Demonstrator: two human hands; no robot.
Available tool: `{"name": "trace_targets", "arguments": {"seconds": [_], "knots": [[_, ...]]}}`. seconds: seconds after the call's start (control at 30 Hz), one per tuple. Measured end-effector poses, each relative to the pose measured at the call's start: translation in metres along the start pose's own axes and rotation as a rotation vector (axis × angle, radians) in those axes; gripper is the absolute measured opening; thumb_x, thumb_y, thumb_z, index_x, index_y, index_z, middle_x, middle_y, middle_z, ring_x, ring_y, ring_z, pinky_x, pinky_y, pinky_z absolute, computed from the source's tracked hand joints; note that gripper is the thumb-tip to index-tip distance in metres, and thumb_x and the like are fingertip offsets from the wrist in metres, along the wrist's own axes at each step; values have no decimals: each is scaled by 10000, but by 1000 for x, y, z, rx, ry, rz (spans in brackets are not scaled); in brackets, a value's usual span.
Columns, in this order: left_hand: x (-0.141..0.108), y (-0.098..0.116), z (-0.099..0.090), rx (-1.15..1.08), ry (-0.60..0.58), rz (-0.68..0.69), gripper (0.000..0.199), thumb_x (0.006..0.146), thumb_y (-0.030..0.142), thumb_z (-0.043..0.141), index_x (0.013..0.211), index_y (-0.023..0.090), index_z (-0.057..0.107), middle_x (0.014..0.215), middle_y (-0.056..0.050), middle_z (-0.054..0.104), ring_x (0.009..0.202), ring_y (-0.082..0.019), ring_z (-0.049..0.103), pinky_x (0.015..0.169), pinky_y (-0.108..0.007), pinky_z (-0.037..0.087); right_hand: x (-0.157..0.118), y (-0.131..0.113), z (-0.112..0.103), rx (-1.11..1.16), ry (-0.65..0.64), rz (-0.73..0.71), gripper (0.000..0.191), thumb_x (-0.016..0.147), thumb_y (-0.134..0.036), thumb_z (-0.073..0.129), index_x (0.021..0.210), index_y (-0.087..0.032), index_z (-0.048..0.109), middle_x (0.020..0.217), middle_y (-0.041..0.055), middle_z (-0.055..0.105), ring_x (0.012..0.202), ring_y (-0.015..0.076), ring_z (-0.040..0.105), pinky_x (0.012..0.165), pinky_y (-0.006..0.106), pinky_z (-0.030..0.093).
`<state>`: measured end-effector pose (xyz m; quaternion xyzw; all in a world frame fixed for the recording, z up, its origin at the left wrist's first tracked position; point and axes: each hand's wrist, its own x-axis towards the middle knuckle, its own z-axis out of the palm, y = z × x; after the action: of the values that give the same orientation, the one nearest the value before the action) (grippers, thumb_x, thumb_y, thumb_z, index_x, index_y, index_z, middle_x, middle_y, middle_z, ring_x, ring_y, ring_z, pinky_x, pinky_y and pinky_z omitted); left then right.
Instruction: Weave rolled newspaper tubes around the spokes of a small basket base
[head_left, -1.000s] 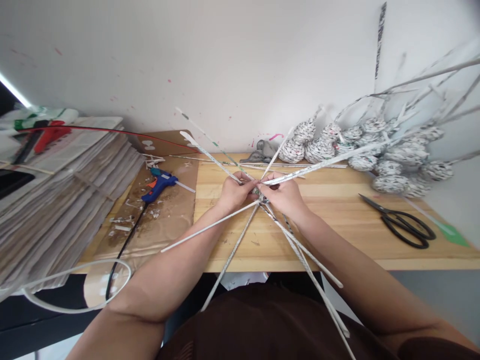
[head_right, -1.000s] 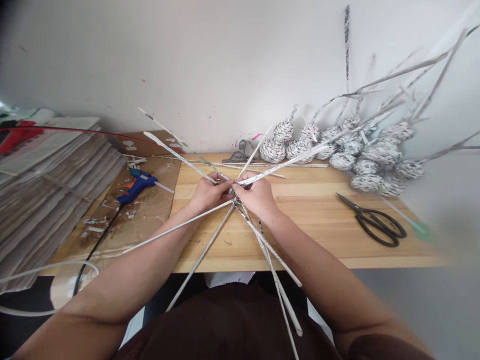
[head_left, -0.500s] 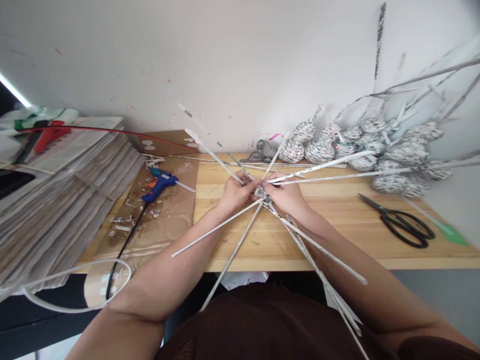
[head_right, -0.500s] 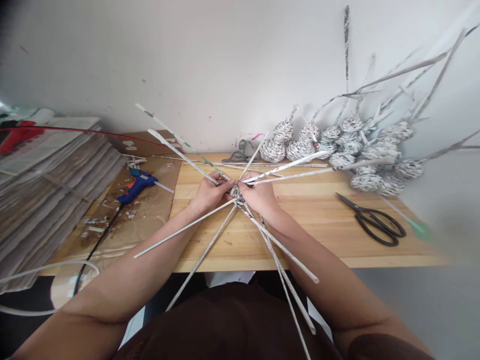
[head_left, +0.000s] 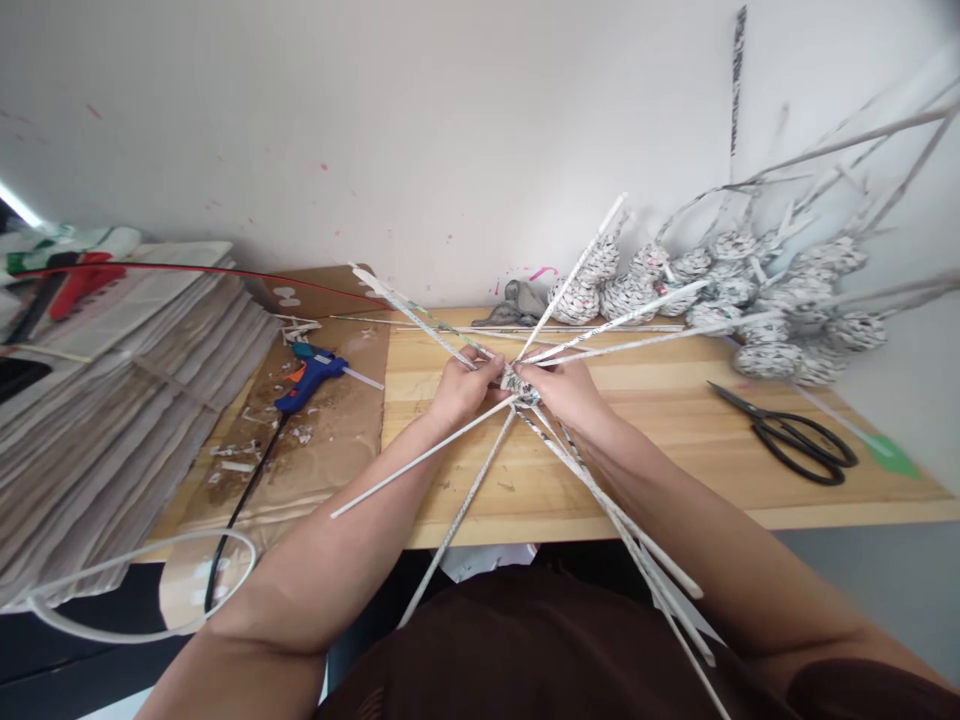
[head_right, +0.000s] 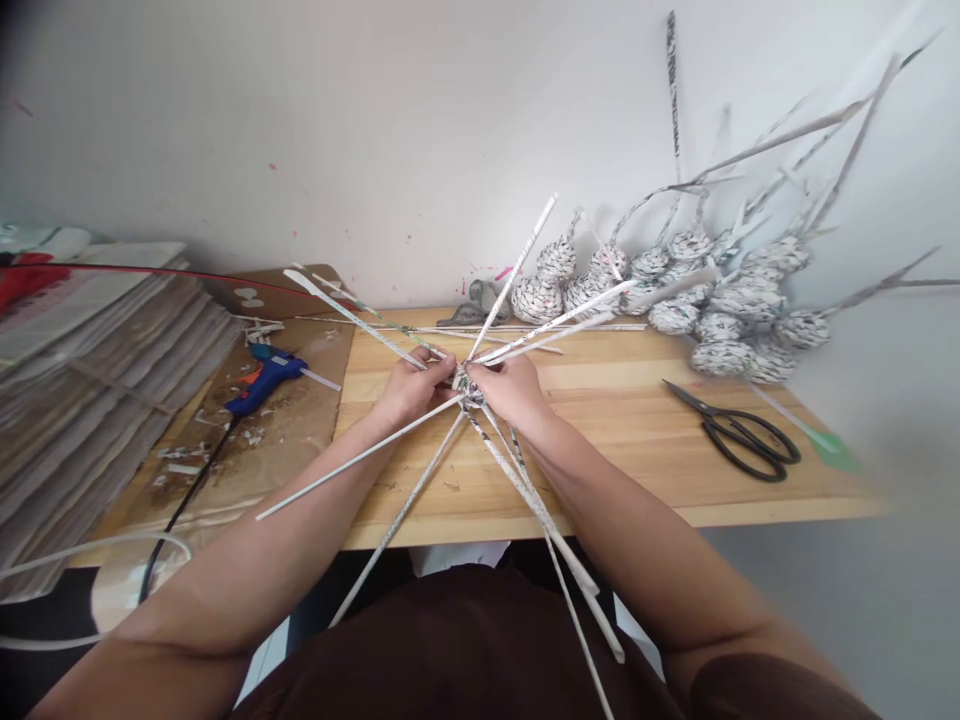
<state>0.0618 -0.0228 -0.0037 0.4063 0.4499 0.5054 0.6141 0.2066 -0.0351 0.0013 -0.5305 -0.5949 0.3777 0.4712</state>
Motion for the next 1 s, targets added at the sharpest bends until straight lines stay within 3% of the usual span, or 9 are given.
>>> {"name": "trace_targets", "arguments": {"seconds": [0.1,0.2,0.3,0.43,0.6,0.77,1.0], "knots": [[-1,0,-1,-15,-51,-22,349,666,387,807,747,149,565,634,0,630,545,-122,607,518,-242,524,-1,-2,0,-51,3,1,163,753,-313,632,671,-176,668,631,15,662,611,172,610,546,259,440],[-2,-1,-3,-17,-89,-15,407,549,333,878,798,124,634,689,-9,661,567,-113,615,513,-215,505,0,3,1,-25,0,-5,147,739,-302,641,676,-173,669,636,16,667,609,169,612,561,262,448],[-2,-3,-4,-23,-58,7,412,483,296,901,723,120,616,600,6,640,481,-92,565,454,-197,449,3,10,2,49,-17,23,130,715,-288,653,718,-165,695,661,22,685,623,171,624,579,265,463],[-2,-3,-3,-49,-39,16,392,484,260,896,682,136,581,518,25,609,402,-75,504,407,-188,399,5,14,4,153,-29,94,163,704,-300,659,744,-153,715,691,38,708,615,168,631,587,270,482],[-4,2,-1,-87,-22,-40,336,518,120,856,792,100,662,600,-9,664,473,-82,570,452,-175,448,5,9,3,244,-11,115,211,697,-335,697,817,-162,701,691,25,690,580,152,611,524,252,477],[-2,3,-2,-93,12,-37,299,570,104,826,839,77,698,630,-31,679,507,-92,598,479,-179,477,5,3,0,225,-42,211,206,682,-362,710,691,-173,630,652,21,661,561,156,609,487,265,508],[1,3,-7,-94,-42,-69,269,580,107,816,825,69,711,704,-50,697,564,-99,633,491,-159,497,2,-3,-4,60,-27,96,165,723,-335,665,694,-186,600,615,11,648,505,141,582,459,259,493]]}}
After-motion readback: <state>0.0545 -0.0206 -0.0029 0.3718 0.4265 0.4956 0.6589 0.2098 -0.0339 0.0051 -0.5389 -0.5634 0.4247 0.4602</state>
